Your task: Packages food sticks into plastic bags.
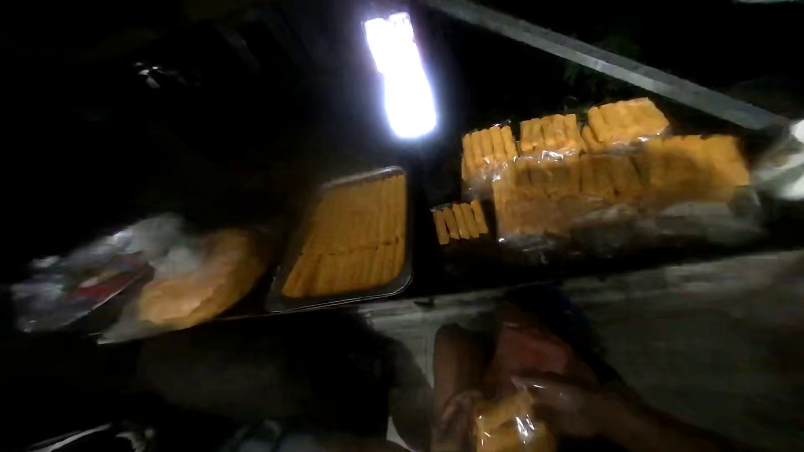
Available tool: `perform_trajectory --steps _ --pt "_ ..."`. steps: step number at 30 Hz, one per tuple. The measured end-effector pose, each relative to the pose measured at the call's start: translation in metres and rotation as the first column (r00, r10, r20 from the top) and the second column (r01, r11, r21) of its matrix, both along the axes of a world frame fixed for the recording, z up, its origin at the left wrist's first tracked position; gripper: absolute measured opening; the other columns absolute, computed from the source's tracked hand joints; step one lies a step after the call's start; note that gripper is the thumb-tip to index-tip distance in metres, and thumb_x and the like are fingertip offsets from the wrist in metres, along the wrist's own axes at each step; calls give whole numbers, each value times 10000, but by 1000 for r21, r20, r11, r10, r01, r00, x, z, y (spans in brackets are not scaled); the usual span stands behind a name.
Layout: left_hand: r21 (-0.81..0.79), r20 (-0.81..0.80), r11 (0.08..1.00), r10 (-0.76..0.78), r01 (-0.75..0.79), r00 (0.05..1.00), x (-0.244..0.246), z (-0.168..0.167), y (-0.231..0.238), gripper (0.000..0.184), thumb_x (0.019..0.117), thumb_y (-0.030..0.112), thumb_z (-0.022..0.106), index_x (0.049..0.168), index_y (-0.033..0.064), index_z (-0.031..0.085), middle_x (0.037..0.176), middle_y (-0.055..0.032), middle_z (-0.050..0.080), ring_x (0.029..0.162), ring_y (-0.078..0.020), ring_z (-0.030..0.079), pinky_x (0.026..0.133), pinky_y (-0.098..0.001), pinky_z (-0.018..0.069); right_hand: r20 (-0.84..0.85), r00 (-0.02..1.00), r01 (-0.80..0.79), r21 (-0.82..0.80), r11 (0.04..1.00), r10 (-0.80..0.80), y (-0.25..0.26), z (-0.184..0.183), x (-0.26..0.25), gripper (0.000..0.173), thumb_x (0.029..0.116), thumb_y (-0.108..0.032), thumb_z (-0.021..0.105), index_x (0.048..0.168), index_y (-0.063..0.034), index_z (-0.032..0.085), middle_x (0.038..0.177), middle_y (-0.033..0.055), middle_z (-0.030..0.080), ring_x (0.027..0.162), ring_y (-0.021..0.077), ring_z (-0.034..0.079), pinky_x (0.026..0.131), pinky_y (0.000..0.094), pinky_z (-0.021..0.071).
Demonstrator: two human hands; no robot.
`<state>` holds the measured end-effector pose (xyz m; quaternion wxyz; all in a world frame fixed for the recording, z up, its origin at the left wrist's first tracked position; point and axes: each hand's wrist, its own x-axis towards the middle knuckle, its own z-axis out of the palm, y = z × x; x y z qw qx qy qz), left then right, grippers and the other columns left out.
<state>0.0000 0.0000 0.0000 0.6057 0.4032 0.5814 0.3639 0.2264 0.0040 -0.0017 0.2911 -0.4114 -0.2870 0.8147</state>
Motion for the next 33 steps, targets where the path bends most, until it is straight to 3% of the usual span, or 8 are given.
perform_trajectory --steps 3,8,11,13,18,23,29,33 --pt "43 74 996 69 -72 995 -2 -5 2 269 1045 55 430 1076 -2 691 842 0 732 661 -15 650 601 -185 552 98 995 -25 3 1000 24 -2 6 -4 352 1106 -235 390 1298 -11 583 1060 29 666 927 44 640 849 242 549" --pt "85 94 994 57 -65 994 0 -2 9 284 1044 54 396 1107 -7 666 936 -7 739 827 -51 696 770 -236 592 25 994 -112 149 983 109 -4 -4 -3 338 1096 -186 386 1354 -43 551 1141 33 673 1011 58 653 904 265 559" --pt "28 106 998 44 -47 993 -4 -8 10 340 1068 138 392 1251 -43 614 1092 -76 734 980 -96 690 887 -288 568 334 937 -239 391 889 105 -9 -16 -3 293 1010 -76 549 1268 34 633 1151 132 697 1040 134 665 948 313 538" --pt "-81 96 995 72 -64 993 -8 -9 6 335 1087 195 395 1287 -16 560 1078 -52 699 959 -73 671 867 -283 575 302 951 -173 361 916 61 -14 -20 -6 192 981 -60 550 1127 -24 670 1014 58 728 921 85 688 859 282 575" --pt "-157 166 987 8 18 986 -20 -10 -1 223 1024 135 519 1189 15 607 928 -30 743 840 -103 717 793 -307 616 -162 983 -79 74 994 90 -3 -25 -19 294 1055 -201 438 1233 -67 630 1050 -5 715 938 77 679 837 289 580" --pt "-174 138 985 14 10 990 -23 -12 6 248 1035 121 518 1242 -1 583 978 -43 730 880 -108 708 825 -323 607 -22 998 61 -2 998 -61 2 -14 -38 364 1108 -287 373 1292 -60 590 1069 8 680 957 63 656 864 272 567" --pt "-125 -4 992 23 -23 1000 -28 -17 6 255 1057 130 488 1224 -24 604 959 -54 728 855 -91 706 805 -310 610 159 987 -79 362 929 22 -9 -36 -34 343 1011 -34 517 1328 85 575 1173 151 681 1050 121 645 959 292 524" --pt "-91 -140 996 8 -20 990 -31 -19 9 235 1050 141 496 1141 -23 639 911 -51 705 819 -77 679 791 -299 591 -9 1000 -4 48 999 4 -6 -28 -39 234 1004 -27 456 1177 -46 613 960 -34 677 855 29 638 796 240 554"
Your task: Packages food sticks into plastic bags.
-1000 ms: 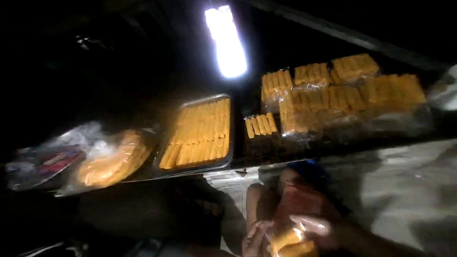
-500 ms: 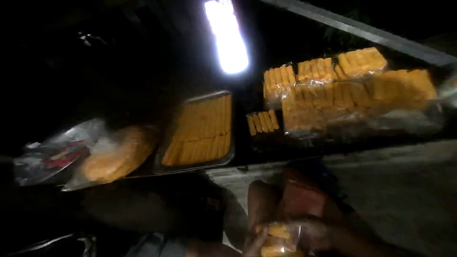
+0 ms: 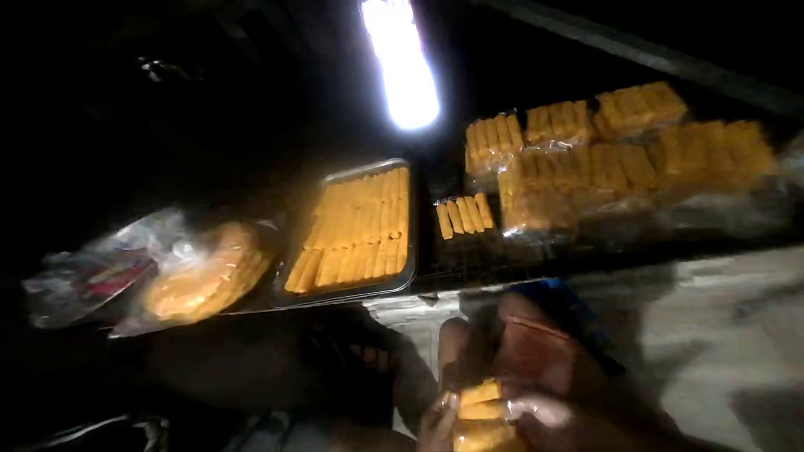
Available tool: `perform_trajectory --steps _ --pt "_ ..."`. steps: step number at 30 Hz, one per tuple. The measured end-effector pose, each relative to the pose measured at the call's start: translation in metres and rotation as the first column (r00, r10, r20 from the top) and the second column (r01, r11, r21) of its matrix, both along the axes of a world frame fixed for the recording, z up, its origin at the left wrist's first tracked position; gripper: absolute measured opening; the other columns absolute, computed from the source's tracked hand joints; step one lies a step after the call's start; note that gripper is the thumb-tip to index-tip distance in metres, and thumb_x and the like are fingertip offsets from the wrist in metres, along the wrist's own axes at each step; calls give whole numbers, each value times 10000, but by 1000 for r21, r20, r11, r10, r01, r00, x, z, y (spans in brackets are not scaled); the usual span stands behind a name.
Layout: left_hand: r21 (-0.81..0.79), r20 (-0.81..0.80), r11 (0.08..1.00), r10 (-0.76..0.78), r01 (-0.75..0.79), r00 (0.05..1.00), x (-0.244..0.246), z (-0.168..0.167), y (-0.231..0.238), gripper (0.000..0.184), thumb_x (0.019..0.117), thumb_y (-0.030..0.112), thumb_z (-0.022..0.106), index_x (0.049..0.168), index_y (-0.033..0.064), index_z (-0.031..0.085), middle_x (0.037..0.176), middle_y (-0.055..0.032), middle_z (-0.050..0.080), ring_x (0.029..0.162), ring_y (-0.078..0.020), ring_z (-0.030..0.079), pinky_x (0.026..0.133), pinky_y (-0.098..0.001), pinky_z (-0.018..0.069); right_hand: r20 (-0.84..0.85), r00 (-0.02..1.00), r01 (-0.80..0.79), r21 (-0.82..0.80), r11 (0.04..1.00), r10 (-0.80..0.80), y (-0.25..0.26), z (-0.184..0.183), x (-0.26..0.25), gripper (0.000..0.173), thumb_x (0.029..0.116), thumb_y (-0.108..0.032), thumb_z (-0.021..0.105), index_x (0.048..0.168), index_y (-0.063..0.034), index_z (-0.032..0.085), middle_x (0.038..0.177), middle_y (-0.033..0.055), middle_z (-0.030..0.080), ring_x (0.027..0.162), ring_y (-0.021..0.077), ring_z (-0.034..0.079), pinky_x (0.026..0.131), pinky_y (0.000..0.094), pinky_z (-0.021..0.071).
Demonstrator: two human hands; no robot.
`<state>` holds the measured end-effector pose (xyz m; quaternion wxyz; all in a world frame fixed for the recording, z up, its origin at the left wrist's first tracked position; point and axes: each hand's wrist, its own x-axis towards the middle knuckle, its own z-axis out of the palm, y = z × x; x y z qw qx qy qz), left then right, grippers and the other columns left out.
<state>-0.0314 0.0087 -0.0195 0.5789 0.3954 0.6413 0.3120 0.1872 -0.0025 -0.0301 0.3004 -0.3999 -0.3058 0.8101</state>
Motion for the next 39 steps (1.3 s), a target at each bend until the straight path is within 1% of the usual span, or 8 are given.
perform_trajectory --steps 5,9,12,17,23,27,33,39 --pt "40 -5 999 -2 3 1000 -4 -8 -1 323 1043 136 520 1285 -68 585 1072 -135 696 949 -138 674 893 -356 568 -94 992 80 -53 995 -85 1 -2 -5 281 986 -33 533 1263 -49 578 1040 5 684 925 79 653 834 287 563" --pt "-1 132 1000 4 -4 991 -9 -12 -1 347 1010 75 568 1340 -23 526 1061 -58 689 910 -69 673 834 -283 582 -25 995 96 -96 991 -99 1 1 -9 318 1022 -93 551 1334 -30 556 1105 51 690 978 120 670 881 338 574" --pt "-12 54 998 58 -57 997 -8 -13 4 285 1008 105 581 1258 -33 578 1007 -86 694 869 -98 673 798 -313 586 87 993 82 -25 996 -80 3 -4 -14 319 1023 -122 576 1323 -14 569 1130 63 672 999 106 652 899 313 562" --pt "-20 41 999 50 -49 998 -10 -19 36 322 1042 165 558 1326 17 590 1058 -78 706 869 -93 676 770 -294 584 230 967 73 153 986 -107 11 1 -19 369 1056 -129 498 1385 34 534 1252 124 651 1124 120 629 1003 311 524" --pt "-149 248 988 63 -26 967 -17 -36 58 293 1071 131 487 1338 36 560 917 6 683 667 -19 610 604 -185 534 268 953 107 128 986 -138 15 8 -9 436 1038 -28 483 1471 21 477 1436 139 568 1257 129 586 1061 296 493" --pt "-163 264 986 64 -21 962 -25 -31 54 324 1052 74 507 1368 8 534 1008 -29 690 765 -65 664 683 -232 577 388 916 46 148 988 -101 13 12 -3 438 1050 -25 451 1484 35 467 1504 166 514 1318 140 552 1101 292 461" --pt "-135 178 990 -9 33 984 -37 -34 49 334 1025 42 530 1356 -3 534 1039 -48 673 825 -87 660 742 -256 576 552 834 -147 209 967 8 13 18 -7 468 1050 -35 465 1516 -1 450 1526 201 484 1377 223 512 1145 343 422" --pt "-116 106 990 -62 74 992 -38 -35 48 324 998 58 595 1315 0 557 1013 -37 674 787 -71 655 685 -247 570 638 765 -229 393 891 -85 6 10 -11 392 981 -34 592 1357 74 585 1296 247 638 1165 262 643 1029 349 510"
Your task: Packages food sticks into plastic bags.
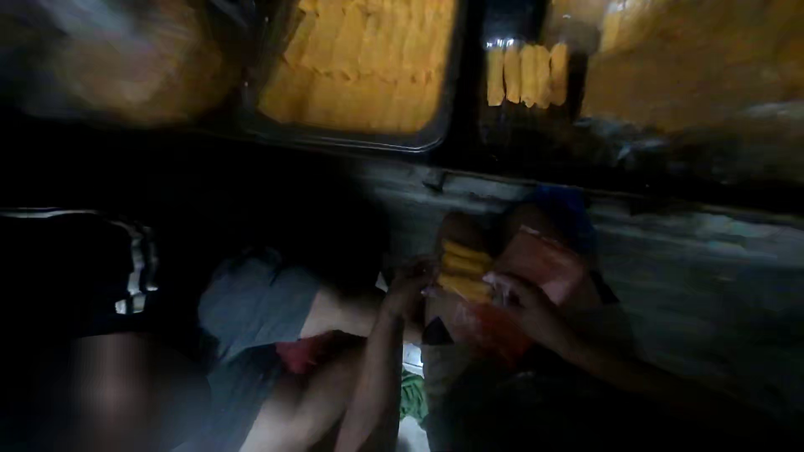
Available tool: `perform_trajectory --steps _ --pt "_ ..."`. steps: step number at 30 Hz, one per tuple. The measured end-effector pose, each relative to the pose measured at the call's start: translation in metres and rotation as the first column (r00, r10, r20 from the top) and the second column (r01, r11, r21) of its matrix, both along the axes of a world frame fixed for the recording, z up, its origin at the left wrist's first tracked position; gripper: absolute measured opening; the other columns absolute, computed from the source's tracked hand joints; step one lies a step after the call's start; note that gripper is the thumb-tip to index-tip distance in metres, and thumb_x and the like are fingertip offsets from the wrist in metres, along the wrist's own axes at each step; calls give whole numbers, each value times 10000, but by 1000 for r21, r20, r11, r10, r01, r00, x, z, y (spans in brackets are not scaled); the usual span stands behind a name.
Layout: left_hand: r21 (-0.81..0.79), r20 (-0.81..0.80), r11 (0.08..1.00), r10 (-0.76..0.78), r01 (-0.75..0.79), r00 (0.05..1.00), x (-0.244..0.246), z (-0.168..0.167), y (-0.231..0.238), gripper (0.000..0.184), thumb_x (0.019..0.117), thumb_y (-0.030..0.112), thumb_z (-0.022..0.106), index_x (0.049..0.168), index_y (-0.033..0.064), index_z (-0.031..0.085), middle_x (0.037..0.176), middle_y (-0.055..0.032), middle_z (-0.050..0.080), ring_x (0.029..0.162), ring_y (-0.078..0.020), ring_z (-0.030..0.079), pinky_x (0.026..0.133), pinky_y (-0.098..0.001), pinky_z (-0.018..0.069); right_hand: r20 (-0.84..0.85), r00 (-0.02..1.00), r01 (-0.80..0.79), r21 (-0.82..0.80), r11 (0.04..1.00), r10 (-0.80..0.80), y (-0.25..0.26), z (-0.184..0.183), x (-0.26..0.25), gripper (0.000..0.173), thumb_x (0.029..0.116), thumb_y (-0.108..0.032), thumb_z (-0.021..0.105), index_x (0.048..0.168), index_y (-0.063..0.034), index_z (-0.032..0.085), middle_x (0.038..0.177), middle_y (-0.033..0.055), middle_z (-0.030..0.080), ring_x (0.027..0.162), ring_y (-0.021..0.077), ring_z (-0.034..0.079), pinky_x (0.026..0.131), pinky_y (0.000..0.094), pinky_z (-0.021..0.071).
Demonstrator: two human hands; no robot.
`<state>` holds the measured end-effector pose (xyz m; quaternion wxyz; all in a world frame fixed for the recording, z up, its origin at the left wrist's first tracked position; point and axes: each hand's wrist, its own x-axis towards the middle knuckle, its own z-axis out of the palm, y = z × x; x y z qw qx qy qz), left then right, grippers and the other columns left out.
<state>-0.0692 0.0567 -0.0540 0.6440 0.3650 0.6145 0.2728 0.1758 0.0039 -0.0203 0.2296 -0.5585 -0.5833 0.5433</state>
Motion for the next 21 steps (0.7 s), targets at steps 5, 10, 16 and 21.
perform_trajectory --steps 5,10,16,21 --pt "-12 -15 1000 -26 26 1000 1 4 2 308 1018 51 564 1319 -12 537 1009 -43 655 797 -75 658 706 -257 586 8 1000 0 101 995 -1 2 -10 -5 315 973 -91 630 1246 66 654 1209 214 684 1073 232 681 971 339 545" --pt "-32 -29 999 -18 17 999 -1 3 2 296 1036 110 556 1314 7 552 982 -26 663 770 -57 633 689 -240 552 36 999 -28 367 930 16 -3 -22 -8 231 951 -79 636 1124 45 724 1110 195 728 1033 256 704 955 373 557" --pt "-15 -30 999 -37 36 999 -4 0 1 317 1037 135 564 1325 2 553 986 -28 681 757 -43 633 677 -217 541 163 967 -238 852 466 195 -5 -55 8 167 980 -58 595 982 -61 763 1105 115 751 1106 244 693 1031 342 525" --pt "-38 -30 999 -29 28 999 -3 5 1 294 1037 103 557 1307 -14 550 982 -39 675 778 -63 655 705 -232 568 -2 978 -127 783 609 207 -8 -53 6 153 994 -87 595 976 -23 733 1050 121 742 1055 184 695 997 289 534"
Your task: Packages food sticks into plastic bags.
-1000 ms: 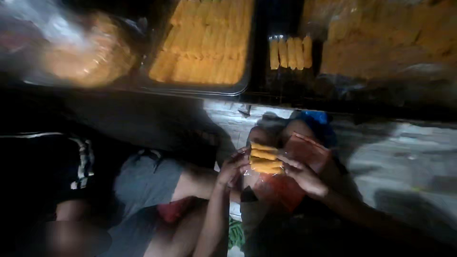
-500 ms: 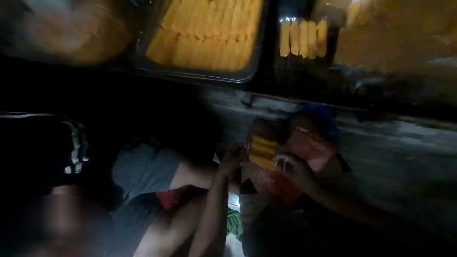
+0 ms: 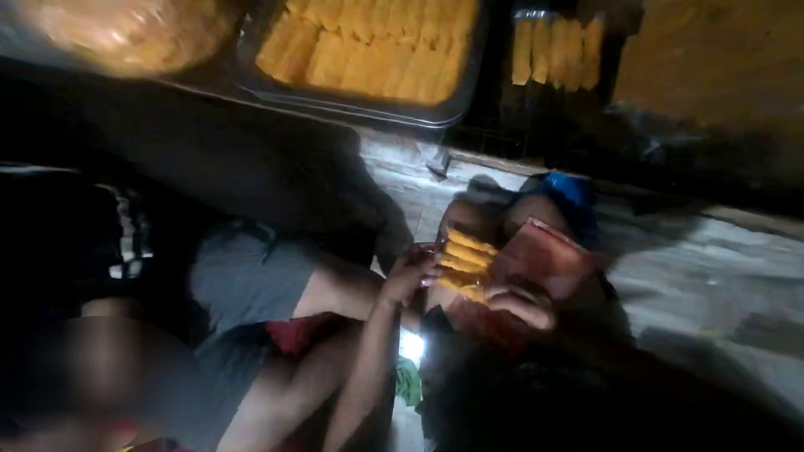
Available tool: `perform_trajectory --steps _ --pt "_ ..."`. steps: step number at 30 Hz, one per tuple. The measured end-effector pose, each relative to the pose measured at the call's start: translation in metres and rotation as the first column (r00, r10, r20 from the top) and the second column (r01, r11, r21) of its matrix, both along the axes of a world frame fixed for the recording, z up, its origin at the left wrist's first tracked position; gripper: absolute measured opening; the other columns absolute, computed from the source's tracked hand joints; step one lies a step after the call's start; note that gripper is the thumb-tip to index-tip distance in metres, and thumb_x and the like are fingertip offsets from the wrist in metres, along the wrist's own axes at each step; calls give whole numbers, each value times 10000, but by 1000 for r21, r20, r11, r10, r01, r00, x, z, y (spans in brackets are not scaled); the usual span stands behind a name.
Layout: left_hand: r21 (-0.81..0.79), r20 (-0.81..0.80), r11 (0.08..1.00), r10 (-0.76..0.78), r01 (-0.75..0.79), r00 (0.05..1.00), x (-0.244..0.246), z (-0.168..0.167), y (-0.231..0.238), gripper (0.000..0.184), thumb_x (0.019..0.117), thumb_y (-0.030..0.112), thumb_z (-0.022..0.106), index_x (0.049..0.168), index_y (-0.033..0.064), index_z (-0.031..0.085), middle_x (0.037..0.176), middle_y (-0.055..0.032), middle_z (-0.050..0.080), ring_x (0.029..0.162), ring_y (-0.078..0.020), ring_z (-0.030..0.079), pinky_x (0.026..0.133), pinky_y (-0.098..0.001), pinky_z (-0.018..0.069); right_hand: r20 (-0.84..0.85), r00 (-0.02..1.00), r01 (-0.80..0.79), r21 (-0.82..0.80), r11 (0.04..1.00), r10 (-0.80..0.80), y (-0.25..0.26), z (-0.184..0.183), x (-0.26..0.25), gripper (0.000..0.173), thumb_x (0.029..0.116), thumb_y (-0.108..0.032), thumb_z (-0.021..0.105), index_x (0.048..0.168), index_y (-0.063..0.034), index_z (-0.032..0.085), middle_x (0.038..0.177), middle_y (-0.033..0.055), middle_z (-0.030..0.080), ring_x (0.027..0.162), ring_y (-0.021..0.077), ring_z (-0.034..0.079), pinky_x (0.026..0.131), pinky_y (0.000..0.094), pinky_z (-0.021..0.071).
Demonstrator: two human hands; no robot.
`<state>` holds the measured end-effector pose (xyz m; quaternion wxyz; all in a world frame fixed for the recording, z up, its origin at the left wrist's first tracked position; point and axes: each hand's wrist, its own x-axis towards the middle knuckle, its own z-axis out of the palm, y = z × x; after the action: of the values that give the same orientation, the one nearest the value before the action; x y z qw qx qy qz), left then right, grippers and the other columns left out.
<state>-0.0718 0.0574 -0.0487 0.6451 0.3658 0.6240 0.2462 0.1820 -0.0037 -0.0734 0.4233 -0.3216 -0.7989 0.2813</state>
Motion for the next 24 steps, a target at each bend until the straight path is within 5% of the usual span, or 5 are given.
perform_trajectory --steps 5,9,14,20,24 --pt "-33 -22 999 -36 35 999 -1 2 -2 282 1040 137 564 1285 -2 562 921 -30 689 742 -74 673 671 -246 584 -252 951 53 -441 896 -180 -4 18 -4 133 868 -19 715 969 51 664 995 73 730 997 40 683 926 202 557" --pt "-49 -19 996 -69 68 997 -2 -1 -3 307 1049 145 552 1307 -22 541 949 -63 679 766 -105 686 710 -282 601 -9 982 142 -622 770 -188 -7 32 -2 163 865 -29 694 984 82 681 944 111 719 873 71 676 830 221 563" --pt "-1 -84 995 -100 100 991 1 4 -2 221 1023 99 587 1206 -24 583 884 -13 648 721 -35 632 662 -211 562 224 970 208 -588 782 -90 -4 34 -7 190 919 -97 675 1030 44 738 998 174 743 945 248 720 892 403 579" --pt "106 -158 991 -64 81 985 -4 -9 -3 277 1009 92 607 1259 -24 583 961 -53 685 772 -66 654 708 -244 564 268 963 181 -581 794 -23 -1 33 -5 194 949 -113 650 1041 2 776 1022 163 757 976 263 725 930 431 570" --pt "337 -510 925 23 175 860 10 10 -19 381 999 198 634 1289 -44 588 1181 -209 663 1025 -292 667 901 -470 550 381 887 380 -287 879 -259 4 39 10 235 900 -187 724 964 39 730 939 183 743 870 298 730 822 442 598"
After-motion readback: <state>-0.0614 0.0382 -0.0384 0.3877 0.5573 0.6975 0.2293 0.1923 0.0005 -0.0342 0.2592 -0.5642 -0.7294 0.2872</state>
